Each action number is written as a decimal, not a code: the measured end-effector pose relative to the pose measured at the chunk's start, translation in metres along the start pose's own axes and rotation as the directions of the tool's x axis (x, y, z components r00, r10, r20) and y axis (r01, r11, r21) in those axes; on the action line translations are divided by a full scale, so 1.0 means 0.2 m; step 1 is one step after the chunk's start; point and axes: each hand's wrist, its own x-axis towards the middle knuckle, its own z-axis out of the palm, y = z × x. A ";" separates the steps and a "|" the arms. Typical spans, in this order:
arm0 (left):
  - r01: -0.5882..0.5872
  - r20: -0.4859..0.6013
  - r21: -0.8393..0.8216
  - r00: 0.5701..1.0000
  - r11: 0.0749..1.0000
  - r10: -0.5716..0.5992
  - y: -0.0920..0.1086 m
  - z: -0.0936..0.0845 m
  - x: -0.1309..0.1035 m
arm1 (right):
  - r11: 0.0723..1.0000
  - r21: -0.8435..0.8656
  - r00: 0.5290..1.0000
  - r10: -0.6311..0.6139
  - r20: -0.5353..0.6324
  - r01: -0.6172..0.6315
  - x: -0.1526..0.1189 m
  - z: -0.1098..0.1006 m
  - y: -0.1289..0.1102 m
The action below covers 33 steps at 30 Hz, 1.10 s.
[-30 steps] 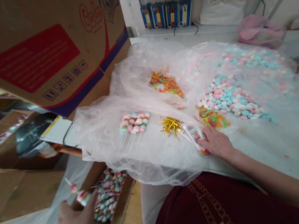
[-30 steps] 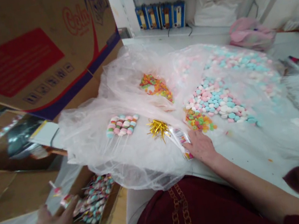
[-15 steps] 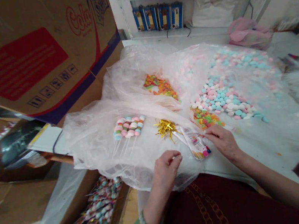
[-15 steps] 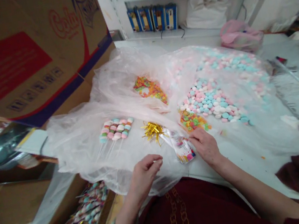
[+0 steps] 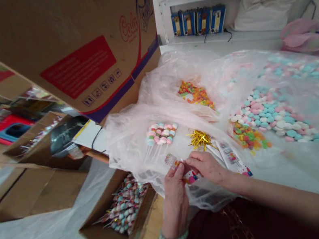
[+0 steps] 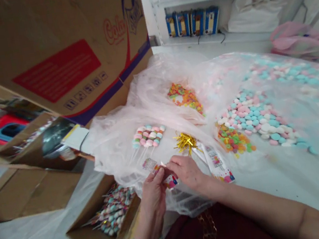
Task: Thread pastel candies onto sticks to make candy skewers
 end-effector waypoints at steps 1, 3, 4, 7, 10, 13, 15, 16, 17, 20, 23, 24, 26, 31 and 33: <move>-0.016 -0.051 -0.005 0.999 1.000 0.015 0.03 -0.05 0.02 | 0.997 -0.076 1.000 -0.011 0.025 0.013 0.05 0.03 -0.01; -0.035 -0.144 -0.016 0.989 0.999 0.033 0.10 -0.14 0.04 | 0.963 -0.265 0.999 -0.032 0.038 0.041 0.17 0.10 -0.03; -0.037 -0.174 -0.033 0.984 0.999 0.031 0.12 -0.17 0.05 | 0.930 -0.364 0.998 -0.043 0.054 0.060 0.23 0.14 -0.04; -0.019 -0.238 -0.111 0.971 0.994 -0.008 0.16 -0.24 0.06 | 0.809 -0.576 0.987 -0.029 0.159 0.117 0.38 0.24 -0.08; -0.001 -0.246 -0.179 0.968 0.984 -0.044 0.16 -0.29 0.07 | 0.754 -0.647 0.983 0.011 0.185 0.114 0.44 0.30 -0.09; -0.034 -0.240 -0.220 0.971 0.975 -0.020 0.15 -0.33 0.08 | 0.743 -0.665 0.990 0.024 0.139 0.075 0.40 0.27 -0.05; -0.056 -0.218 -0.209 0.976 0.976 0.009 0.15 -0.35 0.08 | 0.735 -0.676 0.995 0.026 0.097 0.047 0.35 0.23 -0.01; -0.061 -0.201 -0.202 0.979 0.978 0.019 0.15 -0.35 0.09 | 0.784 -0.621 0.998 0.039 0.046 -0.002 0.33 0.20 0.00; -0.062 -0.184 -0.197 0.983 0.978 0.025 0.15 -0.35 0.10 | 0.858 -0.507 0.997 0.076 -0.019 -0.075 0.31 0.18 0.02; -0.015 -0.146 -0.190 0.989 0.982 -0.013 0.16 -0.33 0.10 | 0.958 0.028 0.949 0.286 -0.134 -0.285 0.30 0.11 0.05; 0.035 -0.162 -0.185 0.985 0.982 -0.065 0.16 -0.29 0.10 | 0.899 0.272 0.924 0.376 -0.072 -0.344 0.32 0.05 0.07; 0.035 -0.178 -0.194 0.982 0.980 -0.070 0.16 -0.28 0.10 | 0.878 0.326 0.922 0.384 -0.046 -0.350 0.32 0.03 0.07; 0.018 -0.219 -0.228 0.973 0.973 -0.069 0.17 -0.25 0.09 | 0.835 0.416 0.920 0.391 0.011 -0.359 0.31 -0.01 0.07; -0.082 -0.260 -0.162 0.965 0.983 0.037 0.18 -0.19 0.10 | 0.758 0.534 0.927 0.322 0.193 -0.375 0.17 -0.05 0.02; -0.099 -0.239 -0.017 0.967 0.995 0.092 0.15 -0.15 0.10 | 0.745 0.573 0.940 0.255 0.226 -0.340 0.10 -0.02 -0.02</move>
